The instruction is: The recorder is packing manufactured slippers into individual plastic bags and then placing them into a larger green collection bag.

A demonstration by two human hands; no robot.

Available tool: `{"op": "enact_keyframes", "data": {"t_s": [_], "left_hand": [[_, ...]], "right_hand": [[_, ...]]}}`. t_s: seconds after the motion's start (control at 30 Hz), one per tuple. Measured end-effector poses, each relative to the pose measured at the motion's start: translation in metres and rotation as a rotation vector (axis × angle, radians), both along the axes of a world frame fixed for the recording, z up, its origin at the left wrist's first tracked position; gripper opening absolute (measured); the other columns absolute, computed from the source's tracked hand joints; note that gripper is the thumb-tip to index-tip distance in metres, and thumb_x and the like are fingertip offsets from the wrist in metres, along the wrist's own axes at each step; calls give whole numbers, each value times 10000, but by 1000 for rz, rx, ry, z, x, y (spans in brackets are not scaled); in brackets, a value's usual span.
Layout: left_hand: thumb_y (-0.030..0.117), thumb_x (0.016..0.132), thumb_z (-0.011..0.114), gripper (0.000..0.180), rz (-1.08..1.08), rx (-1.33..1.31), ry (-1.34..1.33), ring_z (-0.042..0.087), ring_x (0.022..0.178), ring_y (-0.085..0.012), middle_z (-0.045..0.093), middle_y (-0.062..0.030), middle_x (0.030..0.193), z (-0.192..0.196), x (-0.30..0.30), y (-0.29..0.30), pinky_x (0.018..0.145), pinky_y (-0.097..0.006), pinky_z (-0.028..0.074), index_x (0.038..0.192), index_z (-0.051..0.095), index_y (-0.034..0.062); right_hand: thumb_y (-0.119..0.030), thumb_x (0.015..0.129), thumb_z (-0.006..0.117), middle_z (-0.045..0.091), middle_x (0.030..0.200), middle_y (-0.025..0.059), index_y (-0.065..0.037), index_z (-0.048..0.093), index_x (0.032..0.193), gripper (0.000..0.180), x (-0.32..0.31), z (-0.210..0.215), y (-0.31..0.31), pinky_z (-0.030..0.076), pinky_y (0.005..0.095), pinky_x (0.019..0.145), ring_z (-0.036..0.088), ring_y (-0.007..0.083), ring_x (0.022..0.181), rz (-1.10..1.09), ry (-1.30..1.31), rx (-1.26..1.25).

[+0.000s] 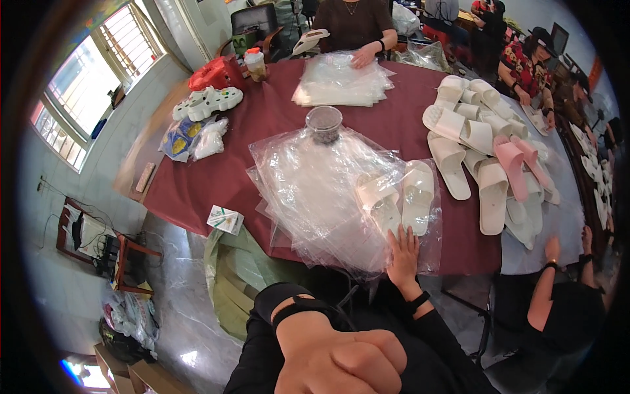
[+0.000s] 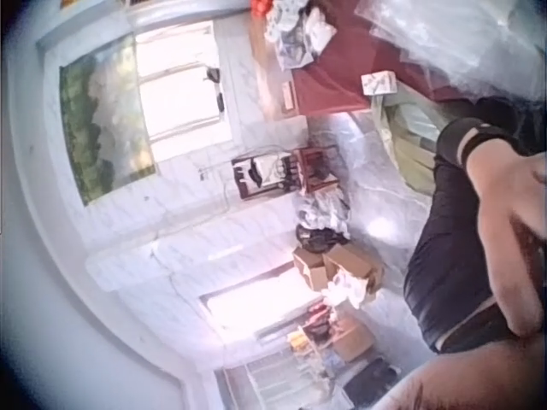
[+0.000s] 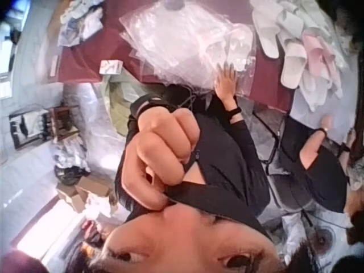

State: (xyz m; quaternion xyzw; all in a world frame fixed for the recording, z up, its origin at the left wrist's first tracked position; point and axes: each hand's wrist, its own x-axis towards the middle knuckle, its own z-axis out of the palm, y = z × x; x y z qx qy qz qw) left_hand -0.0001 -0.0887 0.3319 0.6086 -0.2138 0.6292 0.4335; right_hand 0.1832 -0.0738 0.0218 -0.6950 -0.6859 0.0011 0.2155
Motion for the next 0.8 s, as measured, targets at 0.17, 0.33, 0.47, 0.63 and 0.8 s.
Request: {"op": "enact_keyframes", "data": {"t_s": [0.17, 0.33, 0.47, 0.63, 0.8], "left_hand": [[86, 922, 497, 167, -98, -223, 41, 402, 766, -158, 531, 11, 871, 16, -3, -15, 662, -294, 334, 862, 582, 217], [100, 934, 485, 144, -195, -155, 143, 396, 768, -160, 540, 0, 895, 17, -12, -9, 669, -298, 333, 862, 543, 210], [155, 952, 486, 72, -73, -103, -181, 469, 781, -173, 555, -36, 876, 10, 19, -8, 632, -293, 363, 894, 515, 186], [220, 959, 496, 103, -290, -156, -410, 630, 802, -275, 598, -171, 889, 10, 37, -7, 562, -308, 488, 978, 525, 123], [316, 988, 374, 407, -559, 102, 262, 564, 1009, -388, 508, -301, 1206, -24, 2, 24, 822, -473, 468, 1177, 467, -32]], "right_hand": [[-186, 868, 502, 318, 1445, 168, -114, 440, 1340, 482, 2, -2, 0, 178, 515, 1096, 243, 391, 1348, 11, -1, 34], [-184, 861, 492, 321, 1441, 175, -109, 436, 1341, 489, 2, -1, 3, 181, 519, 1094, 241, 393, 1348, 11, -11, 29], [-180, 861, 485, 322, 1439, 179, -108, 430, 1345, 492, 1, 3, 5, 186, 522, 1090, 243, 397, 1346, 20, -8, 45], [-179, 862, 491, 335, 1430, 182, -109, 437, 1343, 489, 0, 4, 5, 197, 530, 1077, 257, 402, 1335, 20, 16, 32], [-175, 858, 516, 365, 1408, 180, -184, 552, 1266, 410, 6, -4, 2, 182, 548, 1072, 272, 406, 1326, 10, 178, 83]]}}
